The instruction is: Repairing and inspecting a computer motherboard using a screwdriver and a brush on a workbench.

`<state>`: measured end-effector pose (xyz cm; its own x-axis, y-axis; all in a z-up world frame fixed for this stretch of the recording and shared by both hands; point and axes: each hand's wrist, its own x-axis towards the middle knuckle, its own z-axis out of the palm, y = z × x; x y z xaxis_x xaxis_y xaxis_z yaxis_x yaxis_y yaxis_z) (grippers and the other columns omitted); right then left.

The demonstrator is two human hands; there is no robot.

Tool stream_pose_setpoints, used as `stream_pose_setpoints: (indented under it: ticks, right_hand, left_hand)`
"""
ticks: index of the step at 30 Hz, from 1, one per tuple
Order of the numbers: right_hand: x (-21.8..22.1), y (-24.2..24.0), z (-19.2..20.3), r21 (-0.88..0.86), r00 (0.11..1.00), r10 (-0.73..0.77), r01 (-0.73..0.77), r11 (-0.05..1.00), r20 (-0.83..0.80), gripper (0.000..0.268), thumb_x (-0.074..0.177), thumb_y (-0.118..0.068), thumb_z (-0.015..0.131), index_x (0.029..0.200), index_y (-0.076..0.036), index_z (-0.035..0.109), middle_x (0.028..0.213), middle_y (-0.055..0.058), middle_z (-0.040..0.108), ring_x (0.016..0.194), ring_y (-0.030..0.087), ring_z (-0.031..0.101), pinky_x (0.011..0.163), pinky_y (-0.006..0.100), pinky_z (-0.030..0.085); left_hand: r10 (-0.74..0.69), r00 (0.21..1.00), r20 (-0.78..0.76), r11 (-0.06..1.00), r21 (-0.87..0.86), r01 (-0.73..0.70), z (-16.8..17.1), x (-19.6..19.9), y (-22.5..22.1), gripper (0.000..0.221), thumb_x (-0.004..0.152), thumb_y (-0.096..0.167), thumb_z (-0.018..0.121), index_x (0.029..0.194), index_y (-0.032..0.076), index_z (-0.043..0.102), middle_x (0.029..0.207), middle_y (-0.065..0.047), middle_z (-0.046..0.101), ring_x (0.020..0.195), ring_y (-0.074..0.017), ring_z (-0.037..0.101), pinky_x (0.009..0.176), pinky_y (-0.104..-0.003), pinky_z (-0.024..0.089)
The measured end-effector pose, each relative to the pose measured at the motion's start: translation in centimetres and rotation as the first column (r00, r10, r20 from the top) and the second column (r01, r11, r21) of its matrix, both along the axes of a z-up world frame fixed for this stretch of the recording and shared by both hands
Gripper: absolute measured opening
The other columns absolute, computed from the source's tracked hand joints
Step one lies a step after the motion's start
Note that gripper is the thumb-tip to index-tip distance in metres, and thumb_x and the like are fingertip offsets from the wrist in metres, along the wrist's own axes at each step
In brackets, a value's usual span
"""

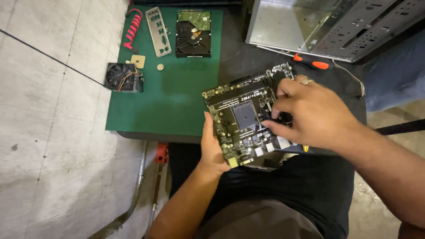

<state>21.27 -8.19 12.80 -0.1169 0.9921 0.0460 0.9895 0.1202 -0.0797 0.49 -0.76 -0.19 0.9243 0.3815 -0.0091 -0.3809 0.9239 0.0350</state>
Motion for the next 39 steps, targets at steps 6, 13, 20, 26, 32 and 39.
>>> stream_pose_setpoints:
  ticks: [6,13,20,26,32,39]
  right_hand:
    - [-1.4,0.2,-1.4,-0.153,0.979,-0.195,0.202,0.967,0.058,0.027,0.086,-0.051,0.073,0.090,-0.024,0.076,0.096,-0.001,0.059,0.095,0.030,0.062,0.069,0.049,0.057]
    - [-1.8,0.4,-2.2,0.089,0.969,-0.238,0.243,0.966,-0.062,0.022,0.090,-0.041,0.078,0.085,-0.020,0.075,0.093,-0.001,0.056,0.084,0.029,0.056,0.070,0.042,0.051]
    - [-2.7,0.8,-2.3,0.060,0.958,-0.286,0.285,0.957,0.008,0.026,0.091,-0.045,0.075,0.085,-0.020,0.076,0.097,0.000,0.059,0.092,0.031,0.059,0.062,0.045,0.054]
    - [-3.7,0.9,-2.2,0.088,0.952,-0.302,0.297,0.951,0.053,0.026,0.091,-0.045,0.075,0.084,-0.021,0.077,0.095,0.000,0.059,0.091,0.032,0.059,0.061,0.047,0.055]
    - [-3.7,1.0,-1.4,0.102,0.966,-0.250,0.242,0.965,0.073,0.034,0.093,-0.051,0.073,0.085,-0.018,0.077,0.096,0.004,0.063,0.084,0.031,0.061,0.059,0.045,0.052]
    - [7.5,1.2,-3.5,0.328,0.974,-0.181,0.216,0.919,-0.135,0.019,0.112,-0.012,0.070,0.100,0.000,0.077,0.096,0.015,0.069,0.088,0.034,0.066,0.074,0.047,0.049]
  left_hand:
    - [0.139,0.990,-0.023,0.989,0.059,-0.138,-0.1,0.5,-1.4,0.084,0.104,0.071,0.035,0.153,0.004,0.045,0.148,-0.022,0.054,0.137,-0.0393,0.052,0.118,-0.057,0.040]
    - [0.219,0.975,-0.035,0.975,0.046,-0.217,0.3,0.4,-2.5,0.088,0.101,0.071,0.034,0.160,0.006,0.036,0.156,-0.020,0.046,0.143,-0.0359,0.045,0.122,-0.054,0.035]
    - [0.146,0.989,-0.014,0.988,-0.047,-0.146,-1.3,0.2,-2.9,0.094,0.097,0.076,0.035,0.162,0.008,0.033,0.160,-0.018,0.041,0.147,-0.0362,0.040,0.124,-0.056,0.030]
    - [0.187,0.982,-0.008,0.982,0.018,-0.187,-1.9,0.0,-3.1,0.093,0.099,0.074,0.035,0.161,0.006,0.033,0.158,-0.019,0.044,0.145,-0.0353,0.043,0.124,-0.053,0.033]
    - [0.198,0.980,0.021,0.980,-0.004,-0.198,-1.5,-0.2,-3.0,0.090,0.101,0.075,0.033,0.158,0.006,0.038,0.155,-0.019,0.048,0.145,-0.0349,0.045,0.124,-0.053,0.033]
    - [0.191,0.974,0.124,0.980,0.030,-0.196,-2.4,-3.7,-1.6,0.080,0.106,0.071,0.034,0.155,0.009,0.046,0.151,-0.019,0.055,0.143,-0.0378,0.051,0.118,-0.056,0.042]
